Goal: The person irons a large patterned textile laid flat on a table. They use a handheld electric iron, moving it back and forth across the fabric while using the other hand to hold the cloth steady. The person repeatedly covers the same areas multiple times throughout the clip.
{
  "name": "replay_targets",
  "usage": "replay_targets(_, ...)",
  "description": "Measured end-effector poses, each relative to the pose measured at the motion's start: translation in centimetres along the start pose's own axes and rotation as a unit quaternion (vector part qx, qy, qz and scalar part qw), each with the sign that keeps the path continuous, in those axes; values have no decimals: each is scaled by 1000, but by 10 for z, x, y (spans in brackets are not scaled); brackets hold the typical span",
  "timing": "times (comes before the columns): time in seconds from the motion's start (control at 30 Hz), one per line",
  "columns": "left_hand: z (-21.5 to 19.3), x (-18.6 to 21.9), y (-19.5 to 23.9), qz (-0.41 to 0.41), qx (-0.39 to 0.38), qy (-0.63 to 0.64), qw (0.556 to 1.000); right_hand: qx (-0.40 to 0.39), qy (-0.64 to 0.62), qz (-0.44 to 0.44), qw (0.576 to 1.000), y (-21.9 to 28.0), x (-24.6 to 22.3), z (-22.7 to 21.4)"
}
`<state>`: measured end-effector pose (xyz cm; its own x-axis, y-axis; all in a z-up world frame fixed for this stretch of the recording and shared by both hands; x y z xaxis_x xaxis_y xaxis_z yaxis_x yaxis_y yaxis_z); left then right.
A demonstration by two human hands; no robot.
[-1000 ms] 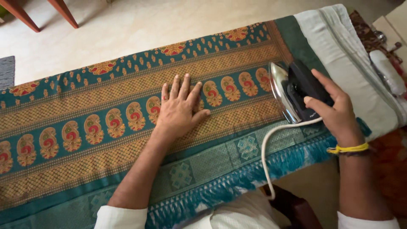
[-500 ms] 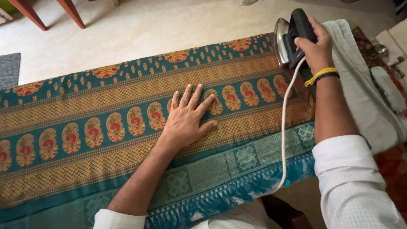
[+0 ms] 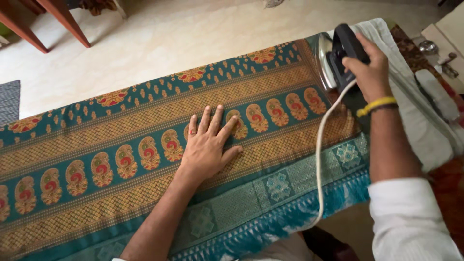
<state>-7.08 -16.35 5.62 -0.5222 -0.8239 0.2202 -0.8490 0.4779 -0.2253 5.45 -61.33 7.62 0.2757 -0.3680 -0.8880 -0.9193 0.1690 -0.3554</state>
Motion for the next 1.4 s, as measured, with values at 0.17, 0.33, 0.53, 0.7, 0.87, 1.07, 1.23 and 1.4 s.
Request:
replay_targets(0.17,1,0,-1,-7,-6,-6,1000,10,-11,-23,1000,-64,33,17)
replay_targets(0.33,-1,-2,0,-6,-4,1,1000,-19,-34,-7,999,-48,22,12)
replay_targets(0.53,3,-2,0,0,-3,-3,1000,-49,60,89,993,70,-56,-21)
replay_targets(0.7,6,-3,0,-6,-11,-5,1000,-14,47,98,994,157,-93,-55)
replay_targets(0.87,4,-1,0,-5,-11,-14,1000,-15,23,86,996,136,-67,-51)
replay_targets(1.07,4,-1,0,-10,-23,-19,1000,-19,-31,52,998,37,-28,-21)
replay_targets(1.23,0,-4,1,-7,-22,-12,1000,-20,-9,37,999,28,-26,-16)
replay_targets(1.4,6,-7,6,3,5,-10,1000,-29,61,93,993,109,-60,-51)
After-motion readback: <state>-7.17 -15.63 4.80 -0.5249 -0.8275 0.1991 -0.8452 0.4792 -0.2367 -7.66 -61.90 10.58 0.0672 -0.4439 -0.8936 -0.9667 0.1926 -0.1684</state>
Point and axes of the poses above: each hand's wrist, its own y-axis away from the middle knuckle, its own z-axis out of the palm, x = y × z, the point moved 1 cm from there along -y, towards the middle knuckle, and after that the axes turned 2 degrees about -y, right-handed, at the moved point
